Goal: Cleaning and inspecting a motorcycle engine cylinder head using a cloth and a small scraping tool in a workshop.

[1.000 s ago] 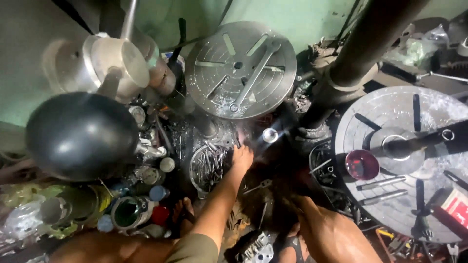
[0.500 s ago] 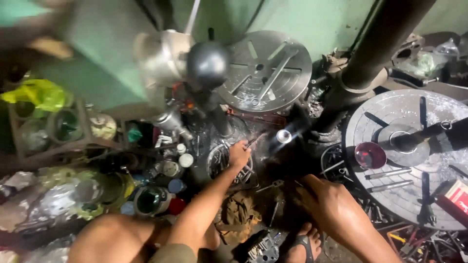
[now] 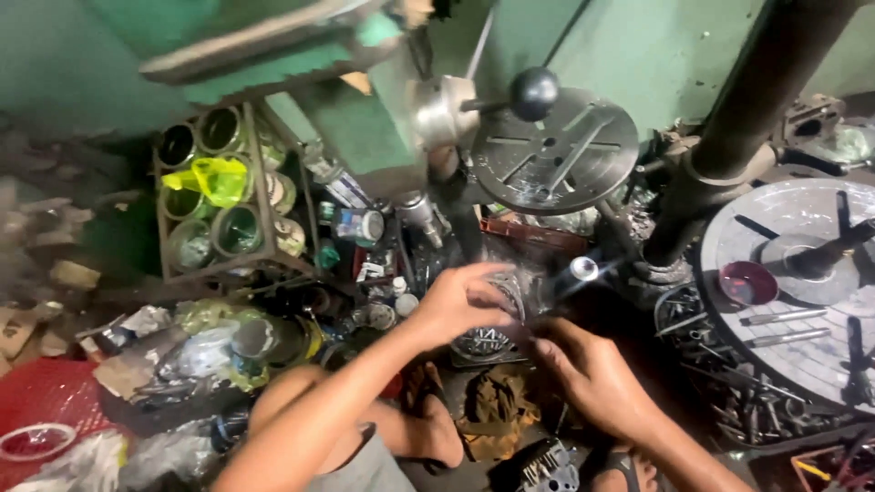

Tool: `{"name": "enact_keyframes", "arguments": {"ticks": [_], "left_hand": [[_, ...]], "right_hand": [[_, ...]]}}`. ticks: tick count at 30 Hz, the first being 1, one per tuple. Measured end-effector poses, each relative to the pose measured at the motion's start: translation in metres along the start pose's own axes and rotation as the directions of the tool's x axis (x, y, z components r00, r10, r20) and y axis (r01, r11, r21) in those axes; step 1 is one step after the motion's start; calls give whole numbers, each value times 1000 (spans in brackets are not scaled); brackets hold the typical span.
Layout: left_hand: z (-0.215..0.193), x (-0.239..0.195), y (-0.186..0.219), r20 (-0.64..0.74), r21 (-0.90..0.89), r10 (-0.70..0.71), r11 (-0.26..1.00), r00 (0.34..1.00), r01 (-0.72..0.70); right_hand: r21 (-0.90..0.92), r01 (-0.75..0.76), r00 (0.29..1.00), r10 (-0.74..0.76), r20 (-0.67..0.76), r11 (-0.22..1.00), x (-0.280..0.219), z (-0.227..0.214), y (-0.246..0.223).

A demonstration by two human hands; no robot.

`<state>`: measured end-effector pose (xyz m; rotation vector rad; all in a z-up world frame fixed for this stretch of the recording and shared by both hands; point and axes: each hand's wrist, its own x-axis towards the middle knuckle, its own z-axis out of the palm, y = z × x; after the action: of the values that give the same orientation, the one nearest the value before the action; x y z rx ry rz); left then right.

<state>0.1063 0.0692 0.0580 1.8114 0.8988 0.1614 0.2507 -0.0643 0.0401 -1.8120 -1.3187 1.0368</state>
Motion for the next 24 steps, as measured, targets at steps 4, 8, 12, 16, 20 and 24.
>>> {"name": "enact_keyframes", "arguments": {"ticks": [4,8,12,16,20,24], "left_hand": [[0,-30,-1,-89,-141,94,984,992,-106],[1,-45,-6,-92,-353,228,903,969,-245],[2,-46,-22,-132,-476,252,832,959,-284],[1,-46,-30,-167,-448,218,852,962,-271],[1,-41,-41,-116,-375,250,885,961,-276],[-5,-44,-36,-107,-279,325,897,940,-342]], "right_hand": [[232,-83,996,84,6,969,-9,16,-15],[290,-145,989,145,22,946,-8,28,-14],[488,-195,980,192,58,851,-7,38,-7],[654,-95,990,140,-17,750,-3,46,-2],[721,-55,994,105,-25,691,5,51,6],[774,-20,999,-9,34,633,5,50,9]]}}
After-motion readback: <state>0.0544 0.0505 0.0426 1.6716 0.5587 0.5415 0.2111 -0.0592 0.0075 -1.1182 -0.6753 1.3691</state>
